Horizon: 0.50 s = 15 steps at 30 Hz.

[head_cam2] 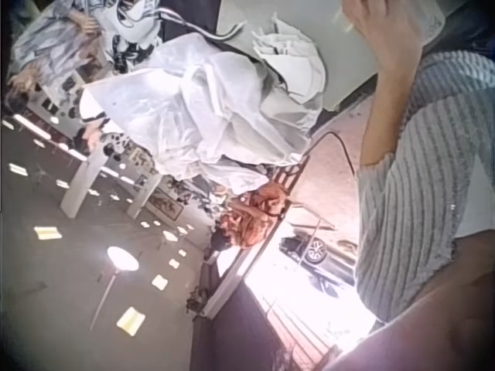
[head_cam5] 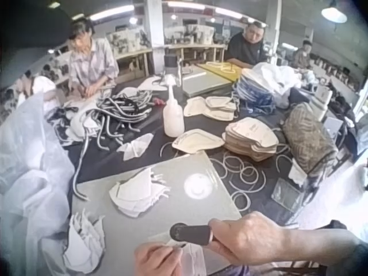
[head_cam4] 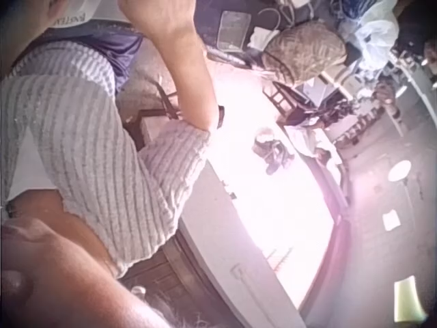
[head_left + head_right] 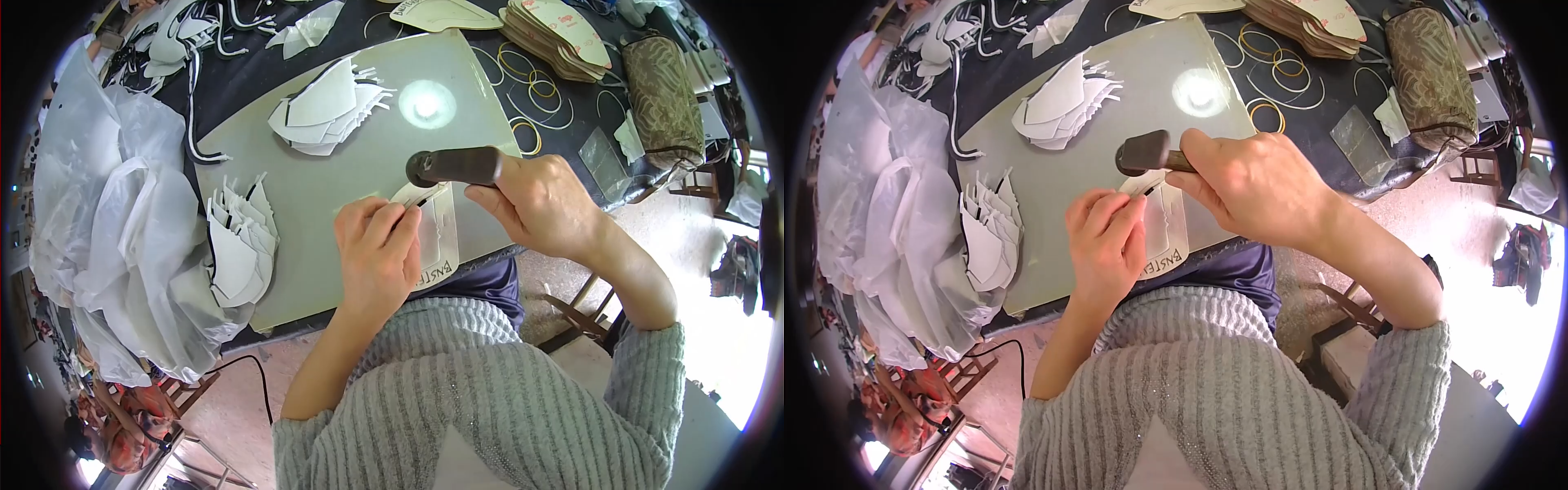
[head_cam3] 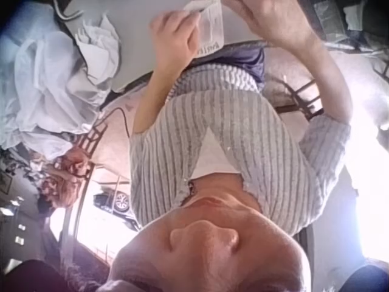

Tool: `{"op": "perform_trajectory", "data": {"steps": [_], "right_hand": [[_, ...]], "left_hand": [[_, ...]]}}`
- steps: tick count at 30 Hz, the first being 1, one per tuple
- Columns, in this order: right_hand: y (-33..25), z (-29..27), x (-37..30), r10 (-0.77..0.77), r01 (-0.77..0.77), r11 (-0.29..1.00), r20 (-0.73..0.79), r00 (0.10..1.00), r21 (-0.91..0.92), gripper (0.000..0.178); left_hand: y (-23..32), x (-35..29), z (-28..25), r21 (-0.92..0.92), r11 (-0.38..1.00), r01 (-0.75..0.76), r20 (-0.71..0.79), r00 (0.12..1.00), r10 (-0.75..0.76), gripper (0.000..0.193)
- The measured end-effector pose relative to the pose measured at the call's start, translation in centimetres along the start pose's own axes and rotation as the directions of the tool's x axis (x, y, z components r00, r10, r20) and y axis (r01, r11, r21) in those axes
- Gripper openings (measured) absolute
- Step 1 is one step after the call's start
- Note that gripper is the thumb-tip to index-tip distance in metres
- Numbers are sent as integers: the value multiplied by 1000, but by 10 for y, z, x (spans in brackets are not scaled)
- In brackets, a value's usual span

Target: Use a hammer to tap and shape leather shoe components onto a white template form.

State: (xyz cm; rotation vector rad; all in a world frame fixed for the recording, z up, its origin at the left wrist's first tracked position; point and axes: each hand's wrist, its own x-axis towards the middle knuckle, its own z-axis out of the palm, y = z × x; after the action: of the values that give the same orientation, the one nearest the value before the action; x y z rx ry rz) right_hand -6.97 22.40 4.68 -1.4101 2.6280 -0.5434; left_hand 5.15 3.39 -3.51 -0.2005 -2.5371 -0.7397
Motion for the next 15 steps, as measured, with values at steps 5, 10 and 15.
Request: {"op": "perform_trajectory", "data": {"steps": [5, 10, 15], "right_hand": [[-4, 1, 0, 97, -44, 986, 333, 938, -163, 29], [-3, 14, -9, 68, -38, 991, 241, 968, -125, 32], [0, 18, -10, 112, -84, 990, 271, 956, -113, 32]], "left_hand": [[-2, 1, -2, 6, 1000, -1, 10, 1000, 1, 18], [1, -2, -5, -67, 991, 119, -14, 993, -121, 18], [2, -10, -7, -55, 989, 134, -1, 991, -135, 20]]}}
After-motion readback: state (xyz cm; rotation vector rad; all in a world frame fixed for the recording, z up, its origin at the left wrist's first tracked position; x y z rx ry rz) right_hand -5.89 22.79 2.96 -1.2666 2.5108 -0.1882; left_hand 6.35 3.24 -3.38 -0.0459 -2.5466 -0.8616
